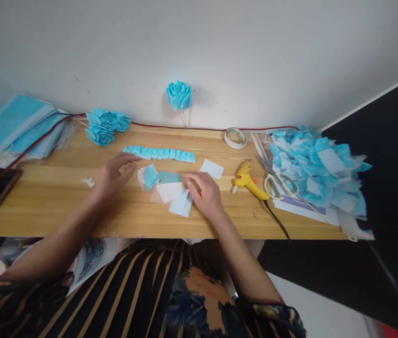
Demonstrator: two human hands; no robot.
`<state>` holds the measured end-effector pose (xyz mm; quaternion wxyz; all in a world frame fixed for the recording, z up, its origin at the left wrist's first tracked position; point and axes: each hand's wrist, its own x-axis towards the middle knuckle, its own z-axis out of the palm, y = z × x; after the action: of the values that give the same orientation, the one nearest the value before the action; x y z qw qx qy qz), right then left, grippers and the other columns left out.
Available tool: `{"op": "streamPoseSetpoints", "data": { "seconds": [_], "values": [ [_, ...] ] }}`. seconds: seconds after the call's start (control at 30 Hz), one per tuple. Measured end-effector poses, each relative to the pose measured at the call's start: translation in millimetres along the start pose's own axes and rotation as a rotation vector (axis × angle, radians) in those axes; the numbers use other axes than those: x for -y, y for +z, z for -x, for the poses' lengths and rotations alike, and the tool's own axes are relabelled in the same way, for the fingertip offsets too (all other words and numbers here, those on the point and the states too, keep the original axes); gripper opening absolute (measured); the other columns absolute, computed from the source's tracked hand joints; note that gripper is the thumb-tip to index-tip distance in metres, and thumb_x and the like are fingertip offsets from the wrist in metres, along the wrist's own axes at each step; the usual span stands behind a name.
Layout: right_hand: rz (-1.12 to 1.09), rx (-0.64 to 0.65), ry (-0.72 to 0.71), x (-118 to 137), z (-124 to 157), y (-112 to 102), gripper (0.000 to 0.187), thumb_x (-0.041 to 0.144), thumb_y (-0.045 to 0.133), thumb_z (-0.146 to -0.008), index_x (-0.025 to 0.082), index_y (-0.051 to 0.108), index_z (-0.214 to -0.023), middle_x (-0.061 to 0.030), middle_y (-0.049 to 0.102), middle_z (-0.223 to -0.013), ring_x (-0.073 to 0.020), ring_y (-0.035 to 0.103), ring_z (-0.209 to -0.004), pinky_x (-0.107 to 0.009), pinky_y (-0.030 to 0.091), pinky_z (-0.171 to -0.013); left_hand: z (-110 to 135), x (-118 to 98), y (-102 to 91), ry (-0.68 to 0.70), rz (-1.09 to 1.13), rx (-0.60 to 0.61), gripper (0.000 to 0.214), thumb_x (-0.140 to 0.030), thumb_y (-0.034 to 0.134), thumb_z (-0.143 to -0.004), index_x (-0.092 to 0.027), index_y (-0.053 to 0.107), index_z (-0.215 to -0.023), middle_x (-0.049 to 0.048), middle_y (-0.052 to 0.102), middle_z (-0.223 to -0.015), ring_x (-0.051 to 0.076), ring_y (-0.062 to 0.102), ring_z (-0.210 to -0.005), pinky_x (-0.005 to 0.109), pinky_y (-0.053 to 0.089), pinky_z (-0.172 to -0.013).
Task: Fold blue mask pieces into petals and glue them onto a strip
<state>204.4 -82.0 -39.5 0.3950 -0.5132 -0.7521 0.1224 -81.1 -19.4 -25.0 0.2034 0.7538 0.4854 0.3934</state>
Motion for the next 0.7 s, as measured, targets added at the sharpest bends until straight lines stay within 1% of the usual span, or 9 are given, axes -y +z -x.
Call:
{"op": "streamPoseSetpoints", "data": {
  "seconds": [0.13, 0.23, 0.3, 0.37, 0.4, 0.47, 0.5, 0.6, 0.7],
  "values": [
    [0.084, 0.130, -0.020, 17, -23, 6, 0.023, 0.027, 0.050, -0.099, 0.023, 0.070, -0.109, -0.0070, 0.076, -0.105, -0.0243, 0.066, -0.100, -0.040, 0.050, -0.088, -2, 6, 2.0, -0.018, 0.000, -0.043, 0.025, -0.025, 0.054, -0.088, -0.016, 0.074, -0.101, 0.0094, 0.074, -0.101, 0.020, 0.067, -0.092, 0.036, 0.053, -0.087],
    [0.239, 0.298, -0.008, 32, -50, 21, 0.024, 0.025, 0.049, -0.098, 0.020, 0.072, -0.105, -0.0096, 0.075, -0.106, -0.0260, 0.065, -0.102, -0.040, 0.047, -0.090, -2, 3, 1.8, 0.002, 0.023, -0.123, 0.024, -0.025, 0.054, -0.090, -0.015, 0.075, -0.100, 0.0083, 0.075, -0.092, 0.018, 0.067, -0.082, 0.032, 0.053, -0.078],
    [0.336, 0.381, 0.017, 42, -68, 34, 0.027, 0.026, 0.048, -0.098, 0.019, 0.073, -0.099, -0.0111, 0.075, -0.104, -0.0270, 0.064, -0.100, -0.040, 0.044, -0.088, 2, -5, 1.1, 0.054, 0.024, -0.139, 0.024, -0.023, 0.054, -0.092, -0.015, 0.075, -0.100, 0.0074, 0.075, -0.087, 0.016, 0.067, -0.077, 0.030, 0.053, -0.074],
    [0.372, 0.449, 0.058, 49, -83, 47, 0.028, 0.028, 0.048, -0.098, 0.018, 0.074, -0.094, -0.0127, 0.075, -0.103, -0.0277, 0.064, -0.099, -0.040, 0.042, -0.086, 12, -17, 1.4, 0.164, 0.011, -0.076, 0.023, -0.019, 0.054, -0.092, -0.016, 0.075, -0.100, 0.0069, 0.076, -0.085, 0.017, 0.068, -0.077, 0.030, 0.053, -0.074],
    [0.365, 0.478, 0.082, 51, -89, 52, 0.027, 0.028, 0.049, -0.097, 0.018, 0.074, -0.091, -0.0130, 0.075, -0.102, -0.0276, 0.064, -0.099, -0.039, 0.041, -0.086, 18, -23, 2.2, 0.237, 0.000, -0.005, 0.022, -0.018, 0.054, -0.092, -0.017, 0.075, -0.100, 0.0071, 0.076, -0.085, 0.018, 0.070, -0.079, 0.030, 0.054, -0.074],
    [0.321, 0.528, 0.122, 53, -99, 61, 0.022, 0.024, 0.052, -0.093, 0.018, 0.073, -0.086, -0.0106, 0.076, -0.098, -0.0252, 0.065, -0.094, -0.037, 0.040, -0.083, 33, -36, 5.7, 0.397, -0.050, 0.125, 0.025, -0.014, 0.053, -0.091, -0.017, 0.074, -0.103, 0.0083, 0.077, -0.088, 0.021, 0.070, -0.082, 0.034, 0.056, -0.075],
    [0.295, 0.549, 0.131, 53, -103, 63, 0.019, 0.021, 0.053, -0.090, 0.019, 0.072, -0.084, -0.0081, 0.076, -0.095, -0.0231, 0.065, -0.090, -0.035, 0.040, -0.080, 41, -40, 8.1, 0.433, -0.060, 0.156, 0.027, -0.012, 0.051, -0.091, -0.017, 0.074, -0.105, 0.0094, 0.077, -0.093, 0.022, 0.070, -0.088, 0.037, 0.057, -0.079],
    [0.197, 0.587, 0.129, 54, -109, 63, 0.016, 0.018, 0.055, -0.087, 0.022, 0.069, -0.082, -0.0004, 0.076, -0.090, -0.0164, 0.064, -0.081, -0.029, 0.039, -0.070, 58, -46, 16.3, 0.456, -0.070, 0.180, 0.028, -0.009, 0.049, -0.091, -0.014, 0.072, -0.107, 0.0145, 0.075, -0.114, 0.027, 0.068, -0.108, 0.046, 0.057, -0.092],
    [-0.092, 0.549, 0.124, 58, -110, 52, 0.011, 0.021, 0.057, -0.086, 0.021, 0.065, -0.078, 0.0013, 0.072, -0.082, -0.0136, 0.061, -0.076, -0.026, 0.039, -0.067, 65, -44, 24.0, 0.431, -0.111, 0.227, 0.029, -0.011, 0.050, -0.092, -0.015, 0.072, -0.110, 0.0165, 0.070, -0.127, 0.029, 0.064, -0.119, 0.050, 0.055, -0.099]
  ]
}}
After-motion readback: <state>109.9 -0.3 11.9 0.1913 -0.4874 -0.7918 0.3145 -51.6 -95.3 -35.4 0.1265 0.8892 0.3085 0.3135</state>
